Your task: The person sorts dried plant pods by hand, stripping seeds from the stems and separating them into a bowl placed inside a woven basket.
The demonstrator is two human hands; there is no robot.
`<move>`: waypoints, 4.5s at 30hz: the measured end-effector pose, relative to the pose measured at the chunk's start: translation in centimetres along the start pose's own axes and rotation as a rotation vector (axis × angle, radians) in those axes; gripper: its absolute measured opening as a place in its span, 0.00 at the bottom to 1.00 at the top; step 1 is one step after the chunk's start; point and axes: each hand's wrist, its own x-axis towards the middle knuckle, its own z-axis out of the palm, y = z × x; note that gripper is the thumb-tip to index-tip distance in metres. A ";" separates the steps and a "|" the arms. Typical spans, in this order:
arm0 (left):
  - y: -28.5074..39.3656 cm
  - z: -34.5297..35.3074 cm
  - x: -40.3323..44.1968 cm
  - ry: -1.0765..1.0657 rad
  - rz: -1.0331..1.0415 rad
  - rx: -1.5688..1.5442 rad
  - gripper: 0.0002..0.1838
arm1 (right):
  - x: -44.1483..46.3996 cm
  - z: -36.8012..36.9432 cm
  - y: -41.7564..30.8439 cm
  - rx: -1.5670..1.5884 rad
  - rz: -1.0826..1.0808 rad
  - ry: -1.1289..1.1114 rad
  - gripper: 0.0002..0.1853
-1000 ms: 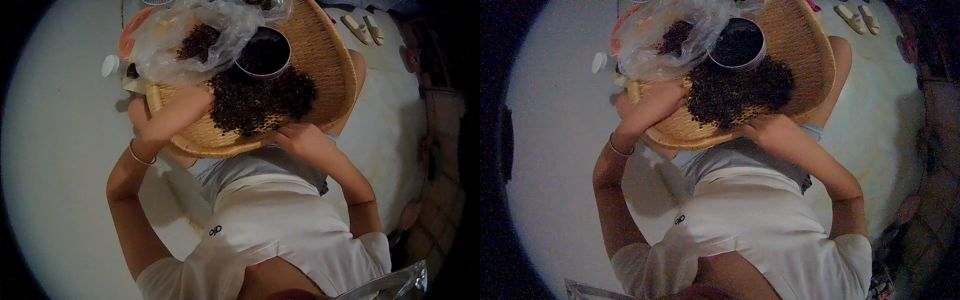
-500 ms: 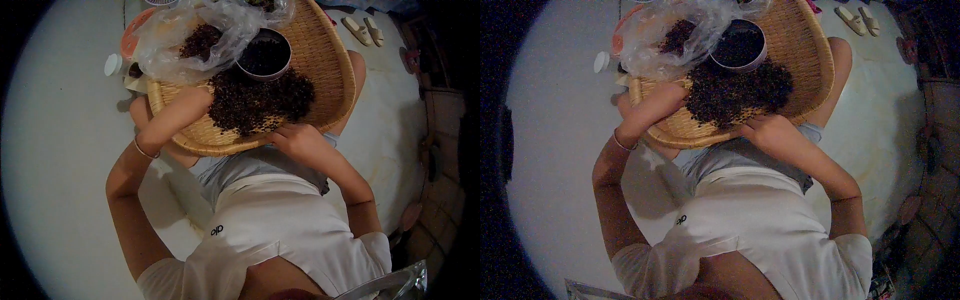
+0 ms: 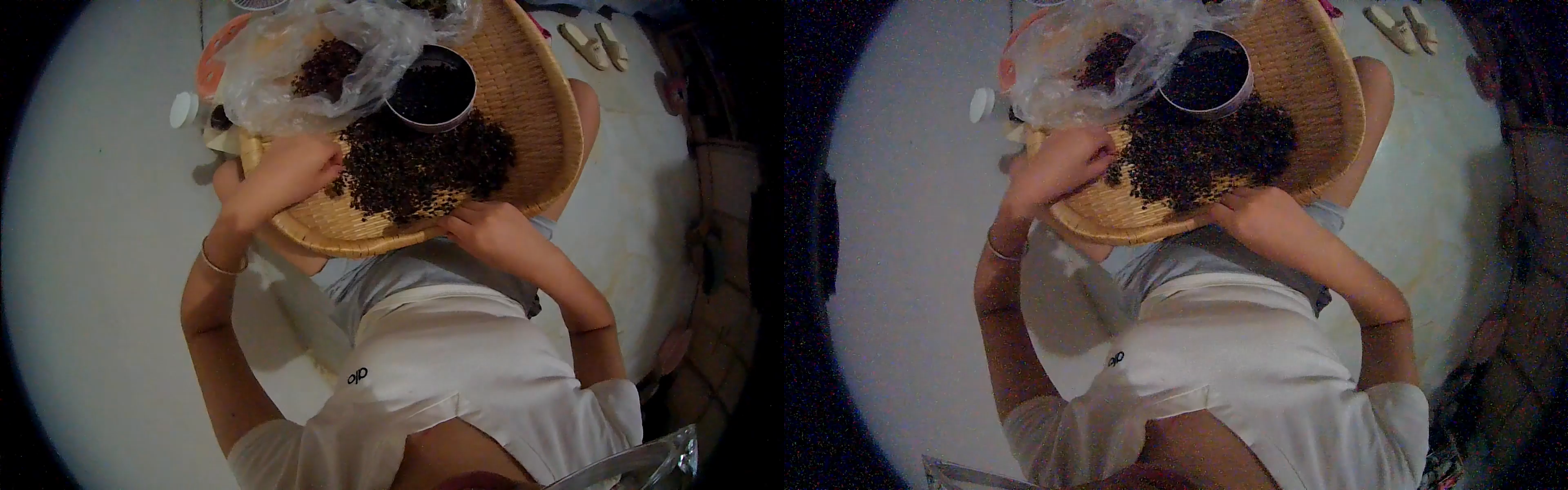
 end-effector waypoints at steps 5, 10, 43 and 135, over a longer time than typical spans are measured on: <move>-0.4 -0.4 0.1 -0.111 -0.017 -0.036 0.10 | -0.1 0.2 0.1 0.000 0.002 -0.007 0.08; -0.8 0.5 0.1 -0.075 0.111 0.061 0.10 | 0.2 -0.2 0.0 0.020 -0.003 0.004 0.08; 4.1 -5.5 0.8 -0.257 -0.016 -0.994 0.06 | 3.1 -3.4 0.7 0.919 0.184 0.129 0.18; 3.3 -5.2 11.0 0.403 0.140 -0.499 0.06 | 10.6 -8.5 11.3 1.704 0.419 0.199 0.19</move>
